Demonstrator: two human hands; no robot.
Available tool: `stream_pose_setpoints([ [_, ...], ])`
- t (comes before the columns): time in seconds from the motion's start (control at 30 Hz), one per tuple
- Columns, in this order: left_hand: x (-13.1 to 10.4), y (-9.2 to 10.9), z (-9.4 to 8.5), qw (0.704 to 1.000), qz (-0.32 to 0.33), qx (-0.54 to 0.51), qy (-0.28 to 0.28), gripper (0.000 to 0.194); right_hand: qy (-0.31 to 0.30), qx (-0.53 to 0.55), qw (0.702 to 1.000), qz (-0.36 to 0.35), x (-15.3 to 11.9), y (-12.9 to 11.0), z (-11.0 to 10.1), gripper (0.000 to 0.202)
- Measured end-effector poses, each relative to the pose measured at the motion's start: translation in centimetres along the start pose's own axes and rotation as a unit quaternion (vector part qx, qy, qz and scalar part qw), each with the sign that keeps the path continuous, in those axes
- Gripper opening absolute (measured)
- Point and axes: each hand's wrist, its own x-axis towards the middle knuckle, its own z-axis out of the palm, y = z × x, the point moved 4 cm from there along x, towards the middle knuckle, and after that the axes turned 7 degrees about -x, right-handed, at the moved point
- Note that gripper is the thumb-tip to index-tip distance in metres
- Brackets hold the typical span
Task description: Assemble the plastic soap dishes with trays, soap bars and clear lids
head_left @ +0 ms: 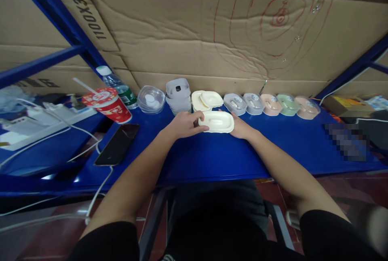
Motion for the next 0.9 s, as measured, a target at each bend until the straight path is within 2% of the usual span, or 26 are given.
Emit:
stream_pose_setpoints([
  [0.1,0.1,-0.4,0.1,0.999,-0.025,-0.01,-0.019,0.041,-0.015,0.063,0.998,-0.023,-0.6,1.1,0.3,0.068],
  [0.2,0.2,-0.8,-0.1,0.998,-0.064,-0.007,-0.025,0.037,-0.017,0.091,0.996,-0.012,-0.8,2.1,0.3,0.066],
  [0.3,0.2,-0.9,0.3,0.992,-0.102,-0.007,-0.07,0.035,-0.02,0.088,0.996,-0.009,-0.8,2.4,0.3,0.064],
  [0.4,0.2,-0.9,0.7,0.984,-0.14,-0.024,-0.106,0.042,-0.03,0.081,0.996,-0.01,-0.7,2.2,0.2,0.062],
  [0.47,0.3,-1.2,0.3,0.983,-0.172,-0.027,-0.062,0.045,-0.036,0.076,0.996,-0.006,-0.7,1.9,0.0,0.061],
  [0.53,0.3,-1.7,-0.7,0.978,-0.205,-0.012,0.039,0.041,-0.038,0.073,0.997,-0.008,-0.7,1.7,-0.2,0.06],
  [0.63,-0.2,-2.6,-2.7,0.947,-0.237,0.026,0.216,0.034,-0.04,0.068,0.997,-0.023,-0.7,1.4,-0.5,0.059],
  [0.7,-0.6,-3.2,-3.5,0.926,-0.244,0.035,0.285,0.042,-0.042,0.061,0.997,-0.029,-0.7,1.4,-0.5,0.058],
  [0.8,-0.9,-4.1,-4.0,0.915,-0.26,0.029,0.308,0.055,-0.045,0.05,0.997,-0.031,-0.7,1.4,-0.5,0.056],
  [0.9,-1.0,-5.1,-3.9,0.909,-0.284,0.027,0.302,0.043,-0.05,0.044,0.997,-0.033,-0.7,1.3,-0.5,0.056],
])
